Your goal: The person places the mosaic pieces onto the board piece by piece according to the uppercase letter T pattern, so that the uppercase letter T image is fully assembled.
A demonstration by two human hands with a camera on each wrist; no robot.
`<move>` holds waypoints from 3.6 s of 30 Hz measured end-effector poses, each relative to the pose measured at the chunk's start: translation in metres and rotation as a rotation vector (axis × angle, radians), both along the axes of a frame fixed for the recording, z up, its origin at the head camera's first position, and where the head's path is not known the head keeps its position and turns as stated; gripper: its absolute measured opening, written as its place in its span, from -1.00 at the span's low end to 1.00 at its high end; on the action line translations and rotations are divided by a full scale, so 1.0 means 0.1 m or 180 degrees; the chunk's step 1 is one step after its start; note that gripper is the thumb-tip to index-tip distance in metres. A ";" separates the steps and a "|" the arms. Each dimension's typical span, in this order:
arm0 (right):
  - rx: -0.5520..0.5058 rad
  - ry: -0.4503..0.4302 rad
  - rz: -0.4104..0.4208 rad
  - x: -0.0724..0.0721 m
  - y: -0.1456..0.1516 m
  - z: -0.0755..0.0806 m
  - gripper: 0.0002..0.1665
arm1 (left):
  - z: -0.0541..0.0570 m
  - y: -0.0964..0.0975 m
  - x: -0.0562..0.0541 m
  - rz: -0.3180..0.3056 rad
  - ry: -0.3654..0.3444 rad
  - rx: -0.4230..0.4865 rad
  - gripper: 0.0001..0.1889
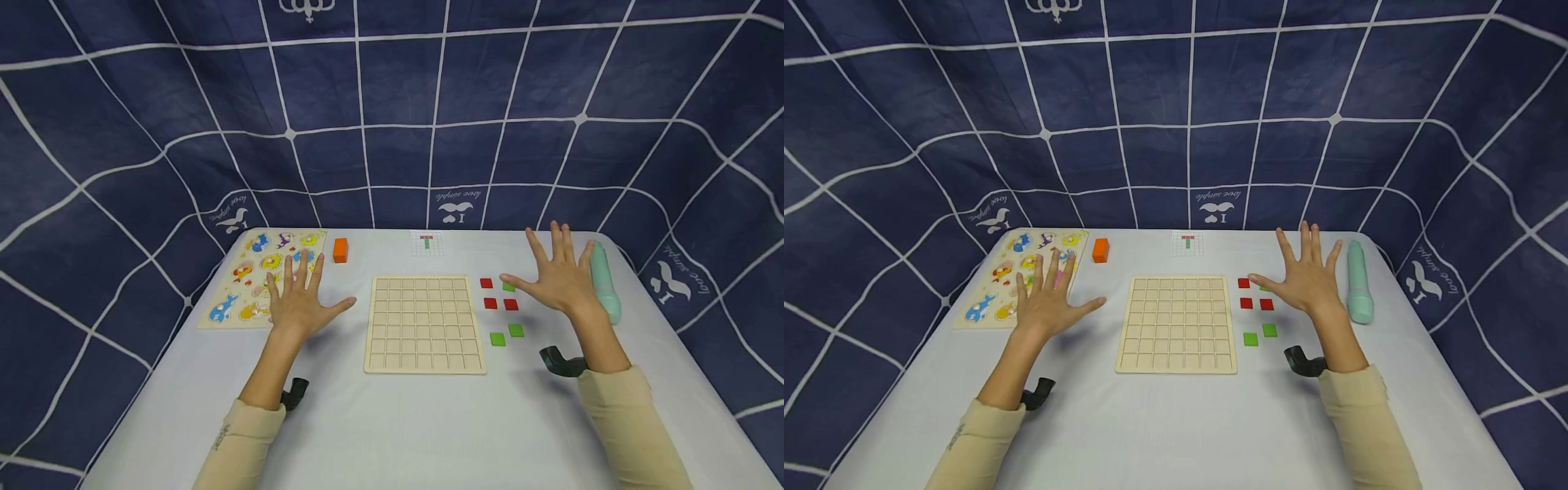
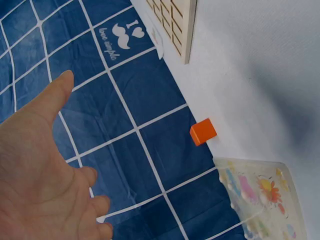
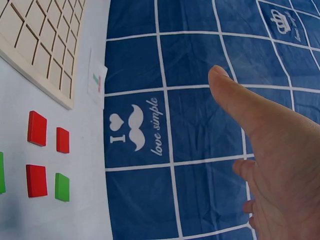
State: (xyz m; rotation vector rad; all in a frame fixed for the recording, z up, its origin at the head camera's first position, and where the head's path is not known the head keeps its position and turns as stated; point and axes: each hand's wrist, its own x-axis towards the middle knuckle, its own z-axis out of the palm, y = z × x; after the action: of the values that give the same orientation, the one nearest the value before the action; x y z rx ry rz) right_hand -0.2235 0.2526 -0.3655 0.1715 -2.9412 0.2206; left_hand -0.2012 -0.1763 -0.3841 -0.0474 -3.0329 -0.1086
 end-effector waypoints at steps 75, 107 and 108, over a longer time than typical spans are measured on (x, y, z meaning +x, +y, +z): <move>-0.1348 -0.0514 0.0114 -0.65 -0.04 -1.18 -0.49 | -1.14 0.29 0.02 -0.1509 -0.0482 0.1511 0.18; -0.1585 0.0103 0.0539 -0.46 -0.60 -0.84 -0.58 | -1.11 0.29 0.03 -0.1414 -0.0620 0.1456 0.20; -0.1589 0.0126 0.0571 -0.47 -0.64 -0.85 -0.58 | -1.11 0.29 0.03 -0.1418 -0.0616 0.1458 0.20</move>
State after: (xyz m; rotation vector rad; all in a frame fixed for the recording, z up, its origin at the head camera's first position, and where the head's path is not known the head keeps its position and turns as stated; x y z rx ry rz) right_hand -0.2700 0.1886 -0.4502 0.3570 -2.7250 0.9463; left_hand -0.1982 -0.1475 -0.4953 -0.7052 -3.0367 -0.8795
